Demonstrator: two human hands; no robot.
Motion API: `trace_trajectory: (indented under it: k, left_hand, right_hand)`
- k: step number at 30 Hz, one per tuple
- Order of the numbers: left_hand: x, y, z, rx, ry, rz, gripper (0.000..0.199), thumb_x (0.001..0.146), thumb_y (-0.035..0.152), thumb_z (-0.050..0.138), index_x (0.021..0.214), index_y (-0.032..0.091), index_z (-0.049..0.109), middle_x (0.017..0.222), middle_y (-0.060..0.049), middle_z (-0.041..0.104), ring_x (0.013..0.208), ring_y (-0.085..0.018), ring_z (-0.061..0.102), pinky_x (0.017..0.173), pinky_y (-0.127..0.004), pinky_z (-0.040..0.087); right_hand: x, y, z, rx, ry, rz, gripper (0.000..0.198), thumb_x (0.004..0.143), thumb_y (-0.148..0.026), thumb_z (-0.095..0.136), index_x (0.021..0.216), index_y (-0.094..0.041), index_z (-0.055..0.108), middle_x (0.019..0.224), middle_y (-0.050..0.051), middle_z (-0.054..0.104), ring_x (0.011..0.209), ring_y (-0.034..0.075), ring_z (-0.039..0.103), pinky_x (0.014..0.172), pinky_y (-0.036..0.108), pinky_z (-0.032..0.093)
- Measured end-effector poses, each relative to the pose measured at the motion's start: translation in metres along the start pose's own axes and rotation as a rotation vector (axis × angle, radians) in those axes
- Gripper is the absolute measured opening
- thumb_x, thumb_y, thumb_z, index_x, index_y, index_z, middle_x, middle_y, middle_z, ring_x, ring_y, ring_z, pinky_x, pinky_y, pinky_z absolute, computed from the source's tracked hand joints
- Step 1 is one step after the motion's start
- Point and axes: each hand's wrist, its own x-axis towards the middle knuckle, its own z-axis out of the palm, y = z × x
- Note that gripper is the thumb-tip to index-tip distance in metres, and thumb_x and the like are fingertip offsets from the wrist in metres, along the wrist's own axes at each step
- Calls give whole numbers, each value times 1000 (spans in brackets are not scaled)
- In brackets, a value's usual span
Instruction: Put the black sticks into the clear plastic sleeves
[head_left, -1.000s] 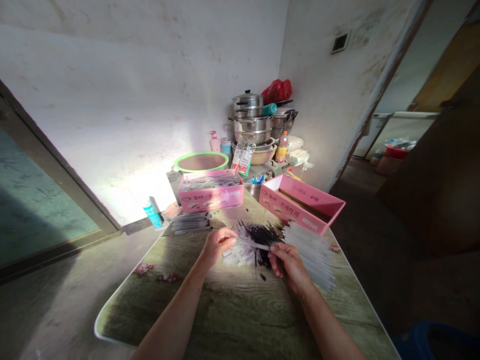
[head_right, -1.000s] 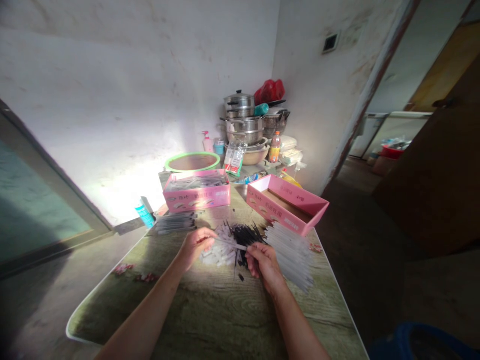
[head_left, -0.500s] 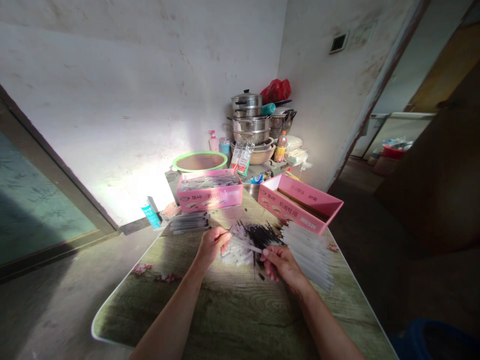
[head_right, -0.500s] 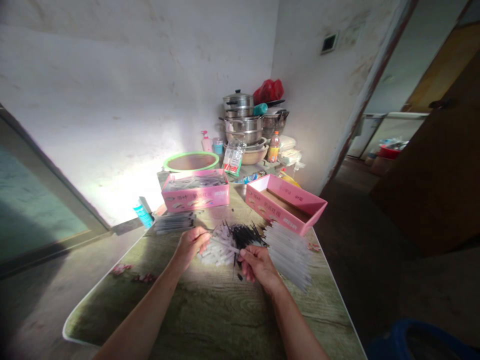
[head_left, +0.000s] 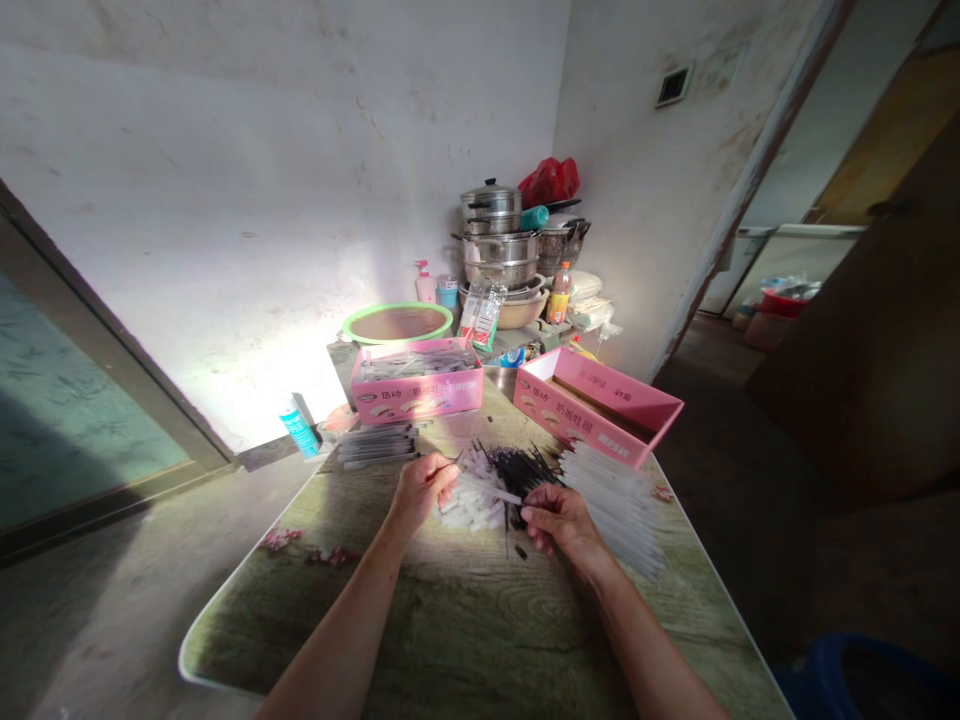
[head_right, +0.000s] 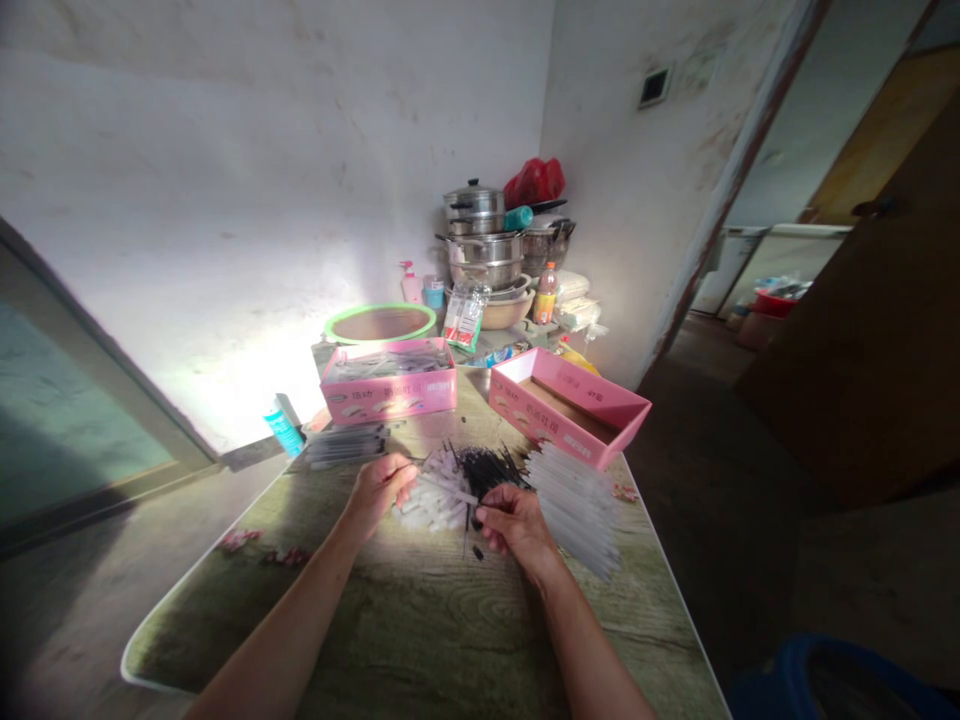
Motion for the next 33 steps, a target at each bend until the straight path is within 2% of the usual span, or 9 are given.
trace_trajectory:
  k: [2,6,8,11,13,17,23,29,33]
  left_hand:
    - [0,-1,0,-4,9,-1,24,78,34,62,61,16,58,48,5,55,39,-7,45,40,-18,35]
    - [2,-3,-3,-15,41,-3,25,77,35,62,61,16,58,48,5,54,39,-7,45,40,-18,34]
    - [3,-4,-5,-14,68,-2,26,78,35,62,60,16,57,48,5,54,39,-7,44,40,-18,34]
    - [4,-4,-7,-8,82,-17,26,78,36,61,61,16,58,49,5,54,40,-7,44,40,-18,34]
    - [4,-4,-7,-5,82,-21,26,77,36,61,61,17,58,49,5,54,40,-7,44,40,-18,34]
    - [4,-3,-5,-4,76,-10,26,77,36,61,60,16,58,48,5,54,39,-7,44,40,-18,34]
    - [3,-1,-2,-12,65,-21,27,76,36,62,59,16,57,47,5,54,39,-7,44,40,-18,33]
    - [3,-5,-1,-25,51,-28,24,76,34,63,61,16,58,49,5,55,39,-7,44,40,-18,33]
    - [2,-7,0,-16,35,-5,24,77,34,63,62,16,58,50,5,56,40,-7,46,41,-18,35]
  right_hand:
    - [0,-1,-1,18,23,-2,35,64,-43,78,76,-17,57,52,-4,62,37,9,51,33,17,32]
    - [1,-3,-6,-56,38,-13,30,72,-44,70,76,-17,60,53,-2,61,36,9,48,34,19,30]
    - [3,-2,-10,-199,121,-65,25,74,-42,67,73,-18,62,49,-3,58,36,10,45,36,21,29]
    - [7,2,-14,-515,247,-224,14,73,-33,67,68,-20,67,52,0,61,47,14,52,48,25,36]
    - [7,4,-15,-693,273,-287,8,72,-29,67,69,-22,69,62,2,67,57,18,58,55,27,38]
    - [5,5,-8,-856,246,-268,7,74,-27,65,73,-24,71,70,4,72,66,22,63,60,29,37]
    - [4,7,3,-910,173,-263,8,75,-25,67,80,-25,74,76,6,74,71,24,66,62,31,38]
    - [2,3,-3,-724,227,-346,23,88,-35,53,90,-22,72,69,5,69,66,22,63,60,30,38]
    - [-1,0,-1,-649,154,-391,28,92,-37,47,92,-22,71,59,3,62,59,19,58,56,28,37]
